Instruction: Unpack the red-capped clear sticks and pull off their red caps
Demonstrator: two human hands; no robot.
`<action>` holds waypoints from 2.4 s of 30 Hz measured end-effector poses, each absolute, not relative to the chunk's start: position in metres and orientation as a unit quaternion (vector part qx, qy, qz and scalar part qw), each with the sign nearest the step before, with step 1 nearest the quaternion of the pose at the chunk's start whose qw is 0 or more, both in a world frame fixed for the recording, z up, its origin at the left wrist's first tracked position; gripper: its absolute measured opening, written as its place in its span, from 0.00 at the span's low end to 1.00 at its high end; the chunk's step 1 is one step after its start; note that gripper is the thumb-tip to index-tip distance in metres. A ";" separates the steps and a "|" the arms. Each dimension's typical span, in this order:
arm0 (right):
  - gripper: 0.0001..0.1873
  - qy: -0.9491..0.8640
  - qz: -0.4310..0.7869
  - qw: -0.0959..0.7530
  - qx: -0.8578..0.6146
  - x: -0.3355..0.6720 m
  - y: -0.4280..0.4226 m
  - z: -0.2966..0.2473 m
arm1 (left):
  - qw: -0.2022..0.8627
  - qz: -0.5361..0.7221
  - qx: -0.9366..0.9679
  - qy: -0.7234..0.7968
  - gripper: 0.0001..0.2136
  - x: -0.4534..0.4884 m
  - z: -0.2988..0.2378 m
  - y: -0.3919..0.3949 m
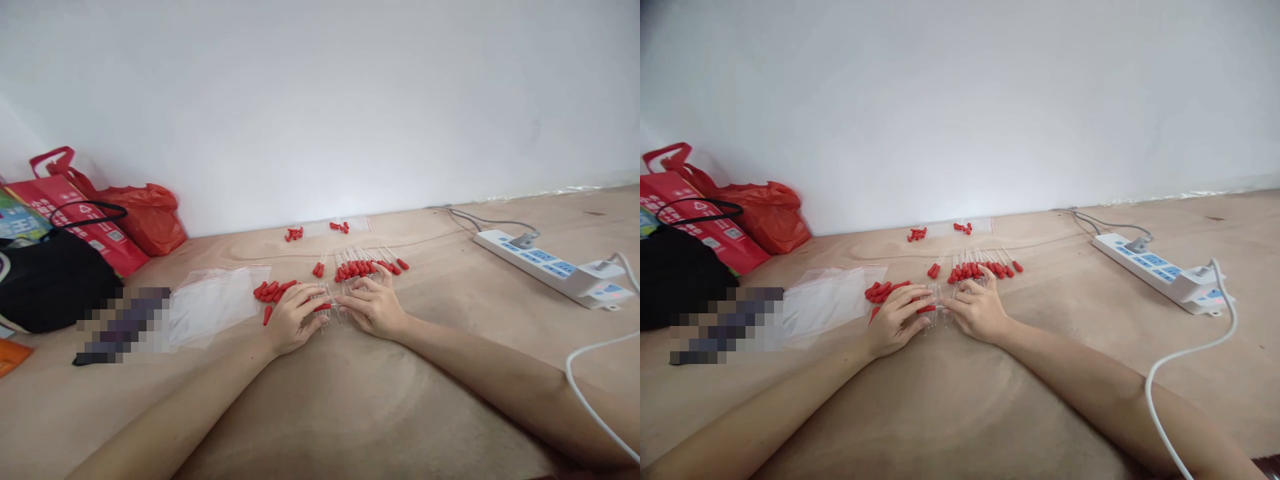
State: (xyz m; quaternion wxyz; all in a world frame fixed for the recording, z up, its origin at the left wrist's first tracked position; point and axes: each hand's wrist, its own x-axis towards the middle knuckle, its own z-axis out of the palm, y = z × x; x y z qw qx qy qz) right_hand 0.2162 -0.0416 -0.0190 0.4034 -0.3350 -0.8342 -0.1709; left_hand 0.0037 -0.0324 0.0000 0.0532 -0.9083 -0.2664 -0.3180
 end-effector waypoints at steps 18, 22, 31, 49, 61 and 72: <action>0.10 -0.828 -0.156 0.389 -0.372 0.245 -0.052 -0.018 | 0.065 -0.338 -0.894 -0.285 0.07 -0.020 -0.002 -0.038; 0.08 -0.819 -0.162 0.402 -0.377 0.239 -0.051 -0.019 | 0.048 -0.360 -0.885 -0.291 0.07 -0.018 -0.006 -0.040; 0.12 -0.781 -0.152 0.385 -0.467 0.221 -0.042 -0.021 | 0.059 -0.416 -0.760 -0.496 0.13 -0.040 0.014 -0.015; 0.26 -0.857 -0.070 0.288 -0.421 0.211 -0.046 -0.011 | -0.008 -0.334 -0.734 -0.591 0.14 -0.070 0.010 0.008; 0.26 -0.868 -0.034 0.278 -0.409 0.210 -0.041 -0.012 | 0.083 -0.255 -0.814 -0.515 0.09 -0.028 0.030 0.004; 0.17 -0.828 -0.087 0.346 -0.432 0.224 -0.049 -0.013 | -0.063 -0.115 -0.769 -0.626 0.13 0.037 0.031 0.057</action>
